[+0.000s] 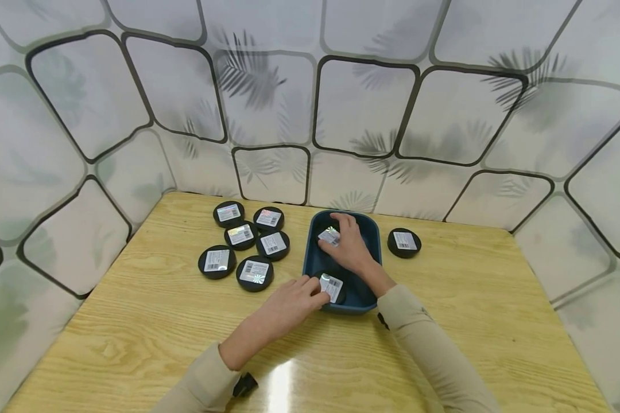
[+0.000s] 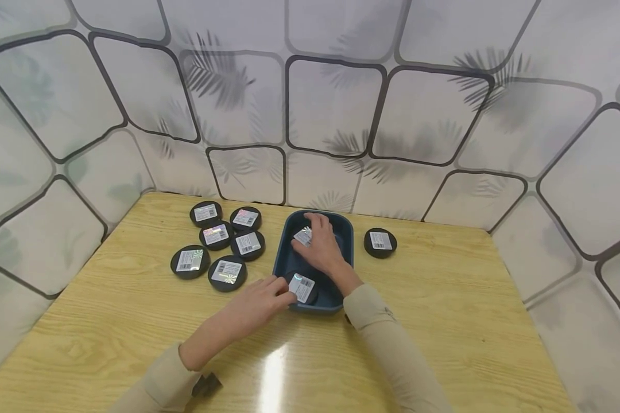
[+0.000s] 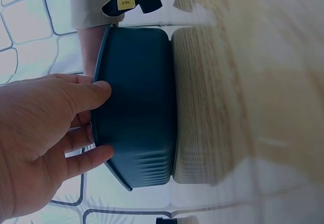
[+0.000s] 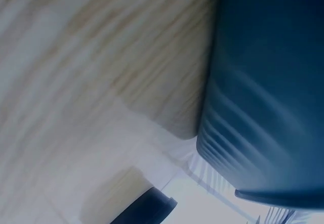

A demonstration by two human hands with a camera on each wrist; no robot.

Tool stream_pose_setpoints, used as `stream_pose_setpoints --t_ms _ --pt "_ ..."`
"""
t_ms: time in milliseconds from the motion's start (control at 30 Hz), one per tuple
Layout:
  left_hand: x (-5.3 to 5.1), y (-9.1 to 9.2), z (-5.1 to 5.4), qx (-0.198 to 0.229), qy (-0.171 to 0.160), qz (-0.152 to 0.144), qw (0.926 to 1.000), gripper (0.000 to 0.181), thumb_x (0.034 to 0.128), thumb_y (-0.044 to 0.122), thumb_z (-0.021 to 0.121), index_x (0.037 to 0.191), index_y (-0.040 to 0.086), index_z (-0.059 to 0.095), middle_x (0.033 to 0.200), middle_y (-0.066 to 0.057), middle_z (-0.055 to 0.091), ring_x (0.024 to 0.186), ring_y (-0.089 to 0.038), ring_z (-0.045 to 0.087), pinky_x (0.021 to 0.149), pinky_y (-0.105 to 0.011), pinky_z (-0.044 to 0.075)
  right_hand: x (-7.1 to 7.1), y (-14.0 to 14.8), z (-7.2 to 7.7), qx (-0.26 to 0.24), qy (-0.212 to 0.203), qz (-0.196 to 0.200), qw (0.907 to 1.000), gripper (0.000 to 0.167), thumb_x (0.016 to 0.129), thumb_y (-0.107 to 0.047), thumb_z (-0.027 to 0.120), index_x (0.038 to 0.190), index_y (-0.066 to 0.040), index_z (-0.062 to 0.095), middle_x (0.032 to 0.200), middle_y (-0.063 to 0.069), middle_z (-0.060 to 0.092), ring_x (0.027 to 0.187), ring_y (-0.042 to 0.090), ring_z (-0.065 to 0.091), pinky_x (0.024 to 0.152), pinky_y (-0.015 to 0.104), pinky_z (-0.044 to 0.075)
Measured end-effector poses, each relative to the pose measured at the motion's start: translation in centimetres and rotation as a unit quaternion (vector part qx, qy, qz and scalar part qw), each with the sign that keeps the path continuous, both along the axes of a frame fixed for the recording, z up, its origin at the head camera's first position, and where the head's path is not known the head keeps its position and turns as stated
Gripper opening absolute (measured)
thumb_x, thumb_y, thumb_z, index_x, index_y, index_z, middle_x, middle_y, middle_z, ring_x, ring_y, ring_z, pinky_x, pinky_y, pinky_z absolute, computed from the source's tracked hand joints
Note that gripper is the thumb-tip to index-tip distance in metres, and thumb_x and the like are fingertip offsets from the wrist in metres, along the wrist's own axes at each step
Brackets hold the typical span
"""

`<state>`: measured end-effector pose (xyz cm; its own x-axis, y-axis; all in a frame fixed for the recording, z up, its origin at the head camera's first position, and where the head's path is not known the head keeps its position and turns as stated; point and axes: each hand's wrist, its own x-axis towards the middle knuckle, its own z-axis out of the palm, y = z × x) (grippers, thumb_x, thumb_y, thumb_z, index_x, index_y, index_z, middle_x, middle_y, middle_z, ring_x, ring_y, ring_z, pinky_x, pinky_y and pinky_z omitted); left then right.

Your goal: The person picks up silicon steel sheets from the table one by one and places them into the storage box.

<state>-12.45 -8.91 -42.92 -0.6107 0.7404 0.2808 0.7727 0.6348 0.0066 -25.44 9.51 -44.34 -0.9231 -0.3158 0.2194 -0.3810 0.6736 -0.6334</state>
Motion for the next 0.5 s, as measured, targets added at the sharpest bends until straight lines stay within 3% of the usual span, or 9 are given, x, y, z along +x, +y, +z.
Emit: stream_pose_setpoints --t_ms 267,500 --pt "0.0 -0.1 0.0 -0.003 0.002 -0.001 1.0000 0.013 0.0973 0.020 0.064 0.110 0.021 0.064 0.102 0.001 0.057 0.089 -0.016 0.053 0.072 -0.027 0.049 1.0 0.4 1.2 -0.060 -0.015 0.007 0.9981 0.066 0.093 -0.025 0.068 0.147 -0.004 0.037 0.149 0.022 0.035 0.136 0.038 0.038 0.108 0.054 0.035" --pt "0.0 0.0 0.0 0.002 -0.001 -0.001 1.0000 0.013 0.0964 0.018 0.065 0.110 0.020 0.064 0.101 0.000 0.057 0.088 -0.016 0.052 0.071 -0.027 0.048 2.5 1.9 2.4 -0.138 -0.015 -0.009 0.9903 0.064 0.094 -0.022 0.068 0.146 -0.002 0.037 0.146 0.023 0.037 0.136 0.042 0.037 0.109 0.055 0.033"
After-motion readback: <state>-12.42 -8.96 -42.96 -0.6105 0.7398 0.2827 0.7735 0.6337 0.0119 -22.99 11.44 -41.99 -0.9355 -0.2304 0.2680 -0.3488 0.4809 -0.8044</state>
